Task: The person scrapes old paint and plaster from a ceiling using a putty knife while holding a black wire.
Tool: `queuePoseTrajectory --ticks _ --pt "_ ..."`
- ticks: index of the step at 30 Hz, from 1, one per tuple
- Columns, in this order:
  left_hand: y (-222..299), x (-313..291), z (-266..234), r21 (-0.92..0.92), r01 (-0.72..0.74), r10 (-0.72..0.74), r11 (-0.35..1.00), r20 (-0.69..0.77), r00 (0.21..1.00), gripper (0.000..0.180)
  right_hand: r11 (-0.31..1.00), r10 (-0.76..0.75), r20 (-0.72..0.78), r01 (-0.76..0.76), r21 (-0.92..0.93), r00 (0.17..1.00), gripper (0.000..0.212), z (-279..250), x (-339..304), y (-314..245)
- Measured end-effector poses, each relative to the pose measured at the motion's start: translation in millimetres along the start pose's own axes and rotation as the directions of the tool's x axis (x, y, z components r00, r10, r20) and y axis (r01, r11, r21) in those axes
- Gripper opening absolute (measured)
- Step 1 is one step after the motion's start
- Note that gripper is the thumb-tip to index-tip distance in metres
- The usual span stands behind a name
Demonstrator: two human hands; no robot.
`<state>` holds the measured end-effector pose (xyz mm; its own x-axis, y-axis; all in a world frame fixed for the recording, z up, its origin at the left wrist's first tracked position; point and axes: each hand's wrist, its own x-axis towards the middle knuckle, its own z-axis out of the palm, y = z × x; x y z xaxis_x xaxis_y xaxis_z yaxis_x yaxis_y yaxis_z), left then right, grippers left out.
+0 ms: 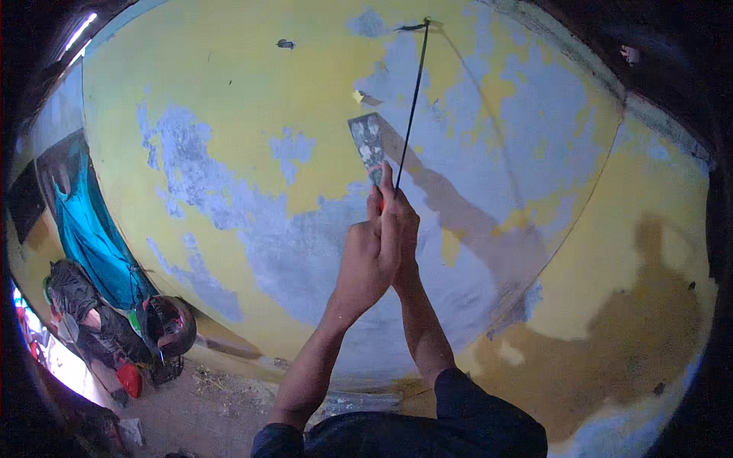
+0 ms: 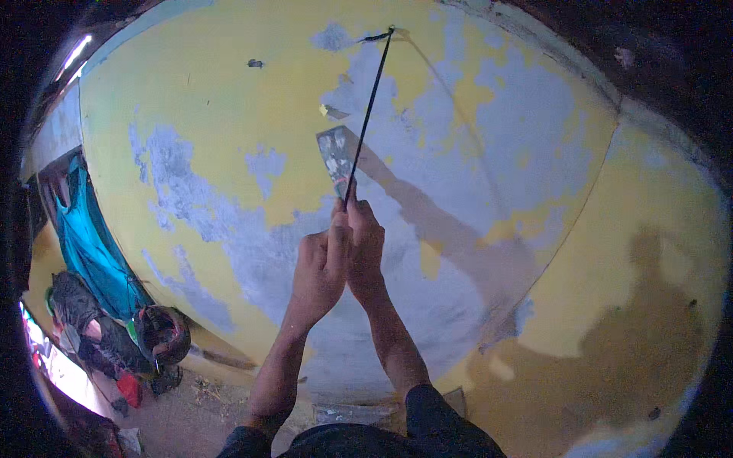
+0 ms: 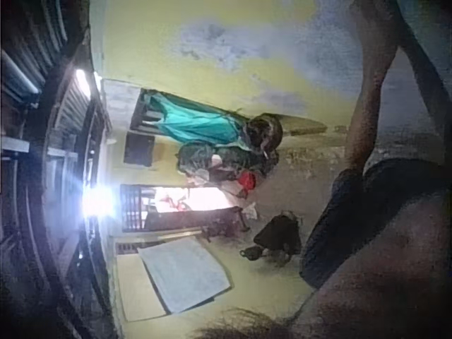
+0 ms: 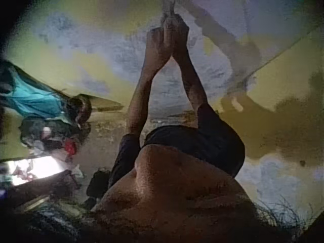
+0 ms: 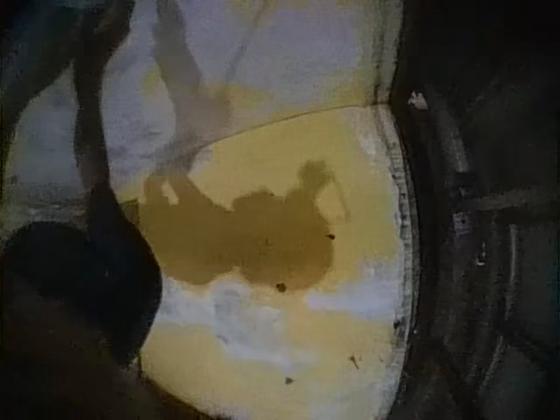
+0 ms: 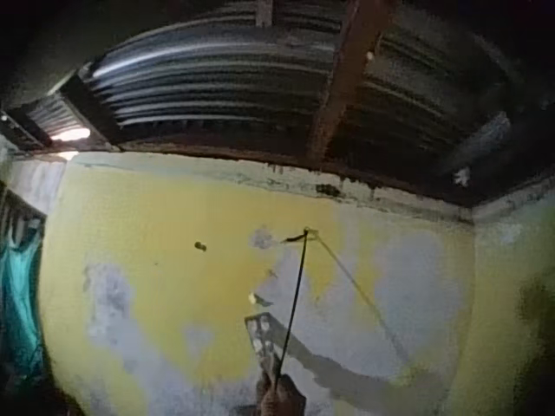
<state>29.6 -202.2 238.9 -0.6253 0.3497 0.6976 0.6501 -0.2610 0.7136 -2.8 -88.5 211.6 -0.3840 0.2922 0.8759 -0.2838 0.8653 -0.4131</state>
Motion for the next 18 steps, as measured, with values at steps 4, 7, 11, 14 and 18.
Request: queuePoseTrajectory --ticks 4,7,11,14,18 --pt "9 3 -9 0.015 0.113 -0.113 0.993 0.025 0.993 0.057 0.994 -0.077 -0.068 0.072 -0.077 0.995 0.045 14 30 -3" --pt "-1 4 -17 0.024 0.066 -0.066 0.998 0.014 0.998 0.057 0.993 0.046 -0.049 -0.051 -0.107 0.998 0.047 24 47 -27" --pt "-1 5 -4 -0.021 -0.024 0.025 0.999 0.031 0.999 0.055 0.99 -0.056 -0.172 0.032 -0.138 0.983 0.043 13 73 -29" --pt "-10 3 -23 -0.009 0.001 -0.001 1.0 0.016 1.0 0.054 0.997 0.056 -0.074 -0.06 -0.048 0.996 0.042 31 84 -52" --pt "-2 5 -26 0.031 -0.006 0.006 1.0 -0.006 1.0 0.054 0.99 -0.142 -0.178 0.139 -0.033 0.974 0.042 28 103 -55"
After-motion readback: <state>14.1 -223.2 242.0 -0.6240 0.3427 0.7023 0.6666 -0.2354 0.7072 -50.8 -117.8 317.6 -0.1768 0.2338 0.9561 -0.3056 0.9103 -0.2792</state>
